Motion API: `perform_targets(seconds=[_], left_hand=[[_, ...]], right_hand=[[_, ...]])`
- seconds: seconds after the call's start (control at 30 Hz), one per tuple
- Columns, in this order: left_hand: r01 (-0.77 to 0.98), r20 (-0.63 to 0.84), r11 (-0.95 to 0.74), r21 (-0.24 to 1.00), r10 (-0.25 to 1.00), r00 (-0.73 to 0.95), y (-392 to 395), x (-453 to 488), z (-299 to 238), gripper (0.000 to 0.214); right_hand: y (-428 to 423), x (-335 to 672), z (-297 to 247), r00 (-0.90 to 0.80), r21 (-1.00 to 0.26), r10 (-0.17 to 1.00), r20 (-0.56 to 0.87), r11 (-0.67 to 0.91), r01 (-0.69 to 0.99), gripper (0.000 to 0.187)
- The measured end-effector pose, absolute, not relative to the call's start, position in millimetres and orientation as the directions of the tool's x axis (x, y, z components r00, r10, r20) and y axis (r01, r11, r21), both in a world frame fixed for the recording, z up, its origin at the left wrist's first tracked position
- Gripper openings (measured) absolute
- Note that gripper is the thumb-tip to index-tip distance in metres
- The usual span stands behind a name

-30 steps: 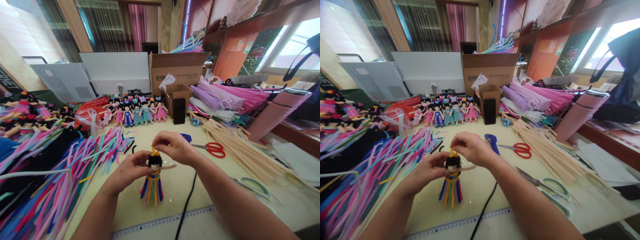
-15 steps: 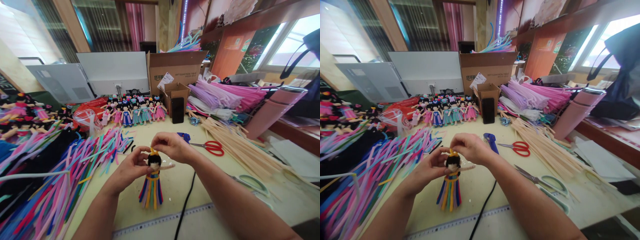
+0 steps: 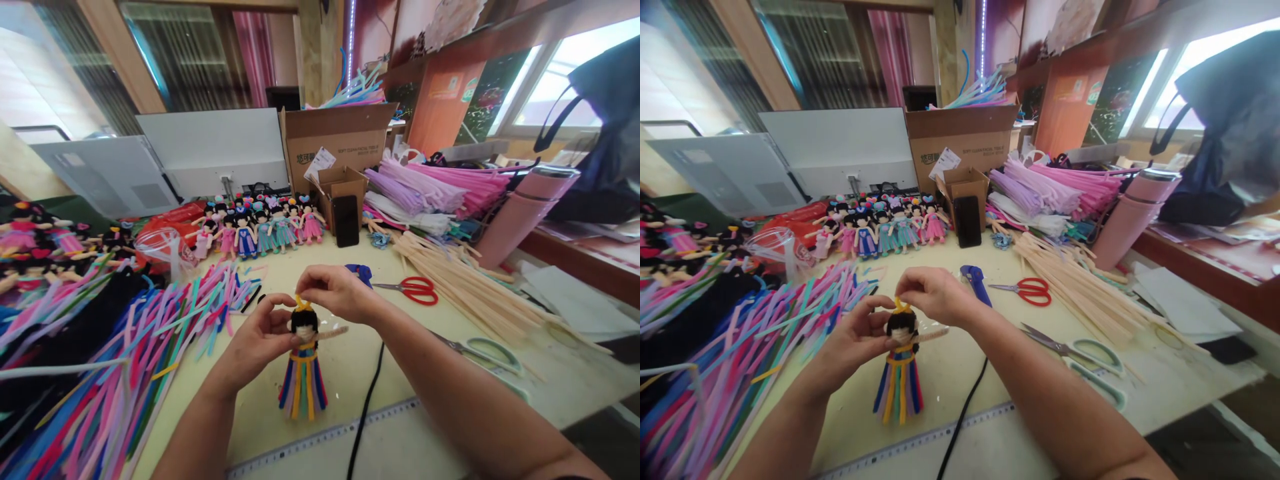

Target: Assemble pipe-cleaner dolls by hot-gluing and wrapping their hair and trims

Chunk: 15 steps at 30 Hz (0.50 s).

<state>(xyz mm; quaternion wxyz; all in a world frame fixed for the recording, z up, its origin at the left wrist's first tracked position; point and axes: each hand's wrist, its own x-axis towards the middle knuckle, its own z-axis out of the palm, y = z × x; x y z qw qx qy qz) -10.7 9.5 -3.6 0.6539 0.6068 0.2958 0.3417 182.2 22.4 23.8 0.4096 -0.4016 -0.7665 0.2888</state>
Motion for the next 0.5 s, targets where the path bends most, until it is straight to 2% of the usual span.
perform_targets(seconds=[0.23,0.5], left_hand=[[-0.063,0.068,-0.038,0.997,0.79,0.61,8.3,-10.7,-3.3,0.035],[-0.098,0.091,-0.04,0.994,0.797,0.597,10.1,-12.4,-4.8,0.035]], right_hand=[[19.4,179.1,24.6,-0.301,-0.82,0.878,0.372,0.463,0.337,0.009],[18.1,181.0,16.4,-0.178,-0.891,0.921,0.346,0.382,0.244,0.009]])
